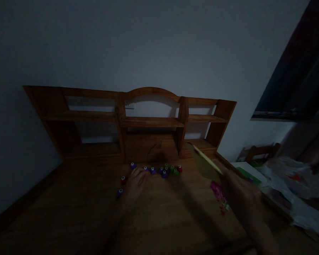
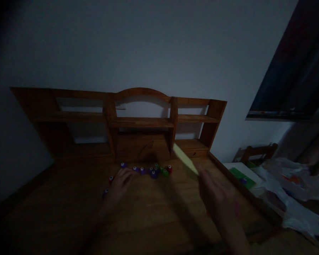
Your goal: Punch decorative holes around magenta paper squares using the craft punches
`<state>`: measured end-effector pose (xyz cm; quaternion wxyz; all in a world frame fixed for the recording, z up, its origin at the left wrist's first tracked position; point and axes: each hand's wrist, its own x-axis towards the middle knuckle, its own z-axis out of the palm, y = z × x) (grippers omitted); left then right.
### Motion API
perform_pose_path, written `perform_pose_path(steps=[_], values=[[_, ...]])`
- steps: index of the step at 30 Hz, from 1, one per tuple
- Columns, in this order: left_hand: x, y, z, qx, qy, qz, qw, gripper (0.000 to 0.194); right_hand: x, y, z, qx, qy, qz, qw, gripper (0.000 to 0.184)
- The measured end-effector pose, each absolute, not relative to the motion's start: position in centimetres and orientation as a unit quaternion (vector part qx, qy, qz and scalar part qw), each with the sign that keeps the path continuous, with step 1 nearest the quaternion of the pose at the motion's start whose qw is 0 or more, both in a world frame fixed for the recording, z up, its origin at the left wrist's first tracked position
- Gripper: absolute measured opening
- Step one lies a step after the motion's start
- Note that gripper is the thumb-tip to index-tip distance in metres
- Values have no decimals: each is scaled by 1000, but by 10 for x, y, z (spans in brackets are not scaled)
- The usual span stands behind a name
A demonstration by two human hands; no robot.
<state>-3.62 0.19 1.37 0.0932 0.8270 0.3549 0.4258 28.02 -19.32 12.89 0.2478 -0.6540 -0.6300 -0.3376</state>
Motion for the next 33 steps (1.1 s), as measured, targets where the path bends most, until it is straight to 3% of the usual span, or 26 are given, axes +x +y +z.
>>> perform_pose_path(steps=[5,9,15,20,25,30,33], values=[[-50,-11,41,762,419,491,47,22,216,-189,118,-394,-842,-308,201,51],[-71,-36,39,726,446,524,21,19,199,-169,75,-327,-874,-296,202,49],[-84,-86,5,770,461,441,28,21,196,-155,28,-320,-892,-276,160,46],[-73,-125,-7,877,362,310,63,27,194,-160,9,-327,-903,-219,174,43],[-62,-141,-11,921,304,243,29,47,196,-164,-12,-340,-912,-175,148,40],[-48,-147,0,918,342,198,28,27,194,-171,-10,-369,-907,-130,154,42],[-44,-149,11,927,346,139,32,25,197,-178,-5,-398,-894,-94,181,45]])
